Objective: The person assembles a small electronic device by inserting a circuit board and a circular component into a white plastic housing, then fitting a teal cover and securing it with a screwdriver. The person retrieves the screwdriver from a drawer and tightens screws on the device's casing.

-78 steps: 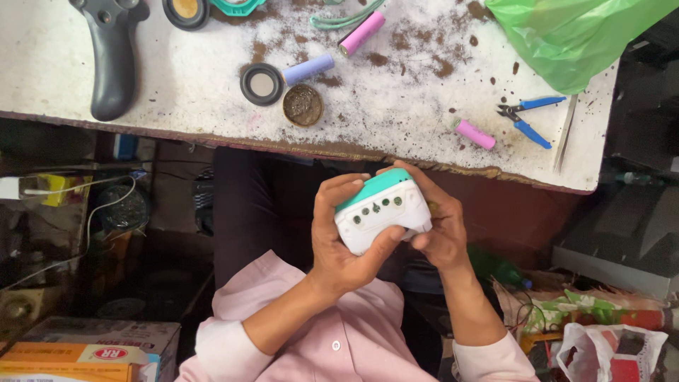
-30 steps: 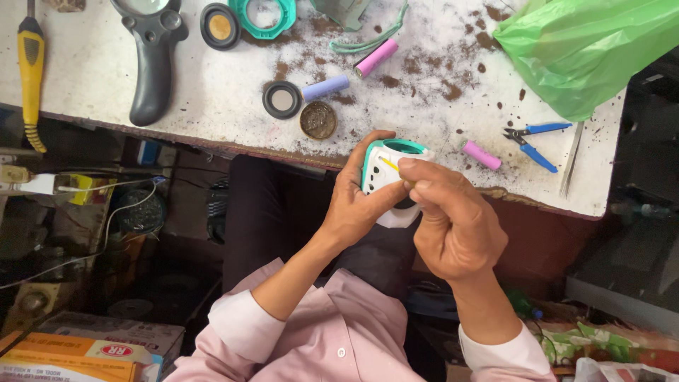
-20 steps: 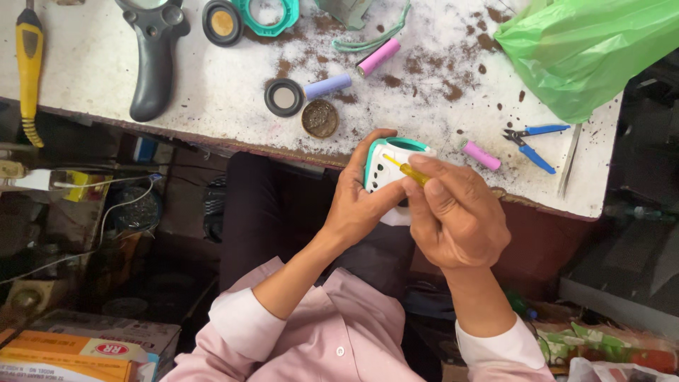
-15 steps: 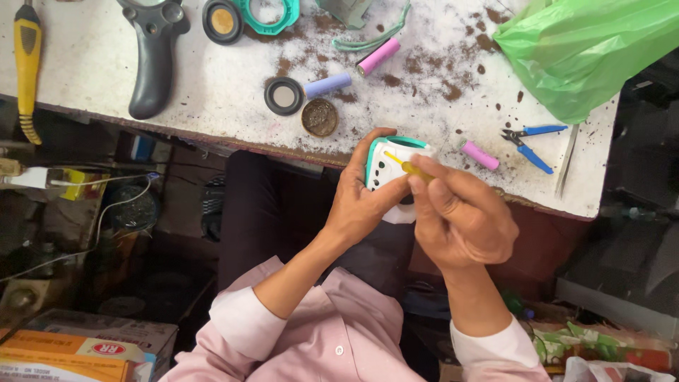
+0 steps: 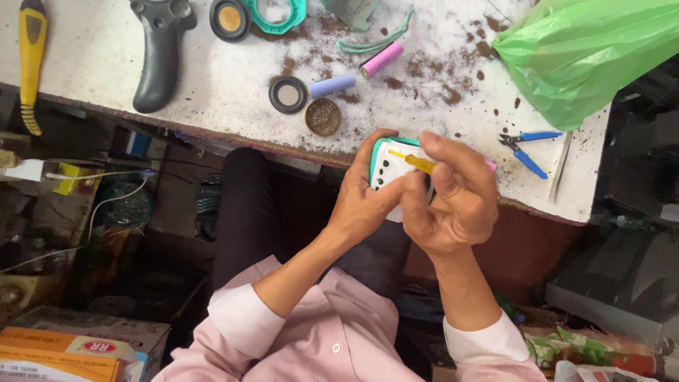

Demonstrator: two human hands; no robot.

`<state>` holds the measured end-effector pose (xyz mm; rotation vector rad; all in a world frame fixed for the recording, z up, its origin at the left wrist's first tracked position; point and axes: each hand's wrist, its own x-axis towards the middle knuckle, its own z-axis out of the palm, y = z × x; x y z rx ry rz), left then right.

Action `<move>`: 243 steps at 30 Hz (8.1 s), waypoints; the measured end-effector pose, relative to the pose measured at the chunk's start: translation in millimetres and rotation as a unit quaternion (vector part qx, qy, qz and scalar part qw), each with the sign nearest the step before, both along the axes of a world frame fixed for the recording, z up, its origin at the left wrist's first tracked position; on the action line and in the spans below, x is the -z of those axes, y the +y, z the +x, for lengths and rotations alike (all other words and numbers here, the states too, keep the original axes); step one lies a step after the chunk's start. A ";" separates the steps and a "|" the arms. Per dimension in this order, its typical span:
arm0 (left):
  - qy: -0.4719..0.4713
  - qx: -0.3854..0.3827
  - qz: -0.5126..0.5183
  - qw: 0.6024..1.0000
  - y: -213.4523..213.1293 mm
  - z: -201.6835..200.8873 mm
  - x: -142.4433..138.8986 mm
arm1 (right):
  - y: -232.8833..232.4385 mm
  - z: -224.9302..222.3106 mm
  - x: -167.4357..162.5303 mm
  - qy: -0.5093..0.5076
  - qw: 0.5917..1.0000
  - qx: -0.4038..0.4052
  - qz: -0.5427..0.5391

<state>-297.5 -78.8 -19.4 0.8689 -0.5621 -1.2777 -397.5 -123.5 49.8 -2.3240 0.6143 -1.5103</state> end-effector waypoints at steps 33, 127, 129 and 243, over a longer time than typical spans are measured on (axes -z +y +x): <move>-0.002 0.005 0.007 1.000 0.4 0.1 0.2 | 2.3 2.2 -7.0 0.022 0.998 0.059 -0.020; 0.018 -0.011 0.020 1.000 0.1 -3.5 1.7 | 3.3 5.2 2.6 0.020 0.994 0.101 -0.024; 0.011 -0.015 0.013 1.000 1.1 -4.1 2.5 | 1.8 7.4 2.1 0.036 0.997 0.053 -0.052; 0.122 -0.100 -0.015 0.987 -21.1 0.5 10.6 | -27.4 -69.5 -6.0 0.167 0.965 -0.009 0.203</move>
